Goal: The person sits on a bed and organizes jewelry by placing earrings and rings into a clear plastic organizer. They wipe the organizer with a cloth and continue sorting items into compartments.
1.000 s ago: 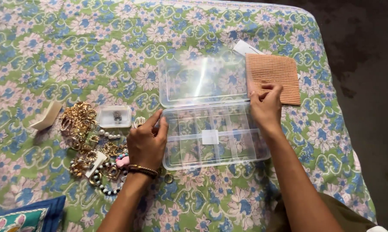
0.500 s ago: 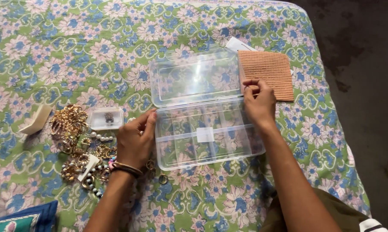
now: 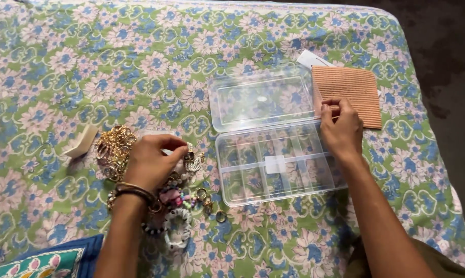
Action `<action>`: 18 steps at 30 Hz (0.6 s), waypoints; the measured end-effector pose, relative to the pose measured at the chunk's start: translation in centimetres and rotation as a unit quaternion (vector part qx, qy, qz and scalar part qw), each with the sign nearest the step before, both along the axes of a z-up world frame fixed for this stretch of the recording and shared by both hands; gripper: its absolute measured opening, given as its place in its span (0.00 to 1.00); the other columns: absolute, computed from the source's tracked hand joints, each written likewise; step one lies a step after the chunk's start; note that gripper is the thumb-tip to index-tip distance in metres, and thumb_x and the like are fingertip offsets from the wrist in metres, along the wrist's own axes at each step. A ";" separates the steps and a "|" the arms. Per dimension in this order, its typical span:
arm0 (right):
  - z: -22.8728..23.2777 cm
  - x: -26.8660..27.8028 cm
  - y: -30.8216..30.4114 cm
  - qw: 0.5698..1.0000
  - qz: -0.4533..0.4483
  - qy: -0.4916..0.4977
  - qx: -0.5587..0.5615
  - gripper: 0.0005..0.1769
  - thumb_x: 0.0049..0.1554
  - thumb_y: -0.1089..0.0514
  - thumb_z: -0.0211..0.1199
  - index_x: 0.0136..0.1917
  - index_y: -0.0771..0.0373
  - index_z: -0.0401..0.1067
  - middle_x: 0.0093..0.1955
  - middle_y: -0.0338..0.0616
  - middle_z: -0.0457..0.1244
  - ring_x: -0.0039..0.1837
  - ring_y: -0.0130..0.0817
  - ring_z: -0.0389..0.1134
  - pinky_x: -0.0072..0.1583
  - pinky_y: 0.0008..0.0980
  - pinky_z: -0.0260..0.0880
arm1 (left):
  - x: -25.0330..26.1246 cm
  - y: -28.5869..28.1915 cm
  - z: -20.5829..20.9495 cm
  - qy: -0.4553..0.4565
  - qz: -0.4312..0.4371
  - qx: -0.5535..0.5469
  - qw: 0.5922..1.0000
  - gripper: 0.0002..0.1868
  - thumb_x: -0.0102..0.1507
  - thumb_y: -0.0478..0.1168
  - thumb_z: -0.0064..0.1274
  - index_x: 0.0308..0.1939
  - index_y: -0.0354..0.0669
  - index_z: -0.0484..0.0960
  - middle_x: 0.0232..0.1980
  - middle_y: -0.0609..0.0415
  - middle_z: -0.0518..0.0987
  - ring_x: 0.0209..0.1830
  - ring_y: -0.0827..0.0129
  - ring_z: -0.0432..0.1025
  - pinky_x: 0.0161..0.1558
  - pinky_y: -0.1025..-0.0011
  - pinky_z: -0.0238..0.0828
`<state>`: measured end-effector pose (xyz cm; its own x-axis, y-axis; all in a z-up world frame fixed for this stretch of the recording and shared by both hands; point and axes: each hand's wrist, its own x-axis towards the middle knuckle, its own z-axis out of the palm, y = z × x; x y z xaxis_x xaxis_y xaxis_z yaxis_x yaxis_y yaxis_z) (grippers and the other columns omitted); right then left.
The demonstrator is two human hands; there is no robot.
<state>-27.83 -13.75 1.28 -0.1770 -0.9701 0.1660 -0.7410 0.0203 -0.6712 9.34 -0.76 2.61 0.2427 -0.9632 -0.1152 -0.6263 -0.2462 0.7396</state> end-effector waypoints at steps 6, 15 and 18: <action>0.1 0.8 0.3 0.996 0.013 0.089 0.007 0.17 0.65 0.51 0.59 0.62 0.62 0.69 0.52 0.54 0.68 0.56 0.48 0.68 0.59 0.46 0.67 | -3.7 0.3 3.2 -0.185 0.067 0.079 0.977 0.18 0.58 0.56 0.64 0.40 0.47 0.90 0.40 0.44 0.87 0.38 0.53 0.82 0.45 0.59 0.79; 0.0 5.0 1.5 0.982 0.057 0.160 -0.085 0.17 0.59 0.54 0.66 0.61 0.57 0.71 0.62 0.55 0.60 0.66 0.49 0.59 0.66 0.48 0.61 | -5.3 0.3 1.6 -0.267 0.069 0.123 0.953 0.23 0.58 0.58 0.64 0.34 0.39 0.87 0.38 0.39 0.84 0.41 0.46 0.80 0.44 0.53 0.79; -0.5 6.3 2.2 0.978 0.101 0.148 -0.104 0.15 0.58 0.56 0.65 0.59 0.58 0.73 0.62 0.53 0.60 0.65 0.47 0.60 0.66 0.46 0.62 | -5.7 0.4 1.4 -0.252 0.054 0.150 0.955 0.23 0.59 0.57 0.61 0.34 0.39 0.87 0.40 0.38 0.84 0.43 0.45 0.80 0.47 0.51 0.78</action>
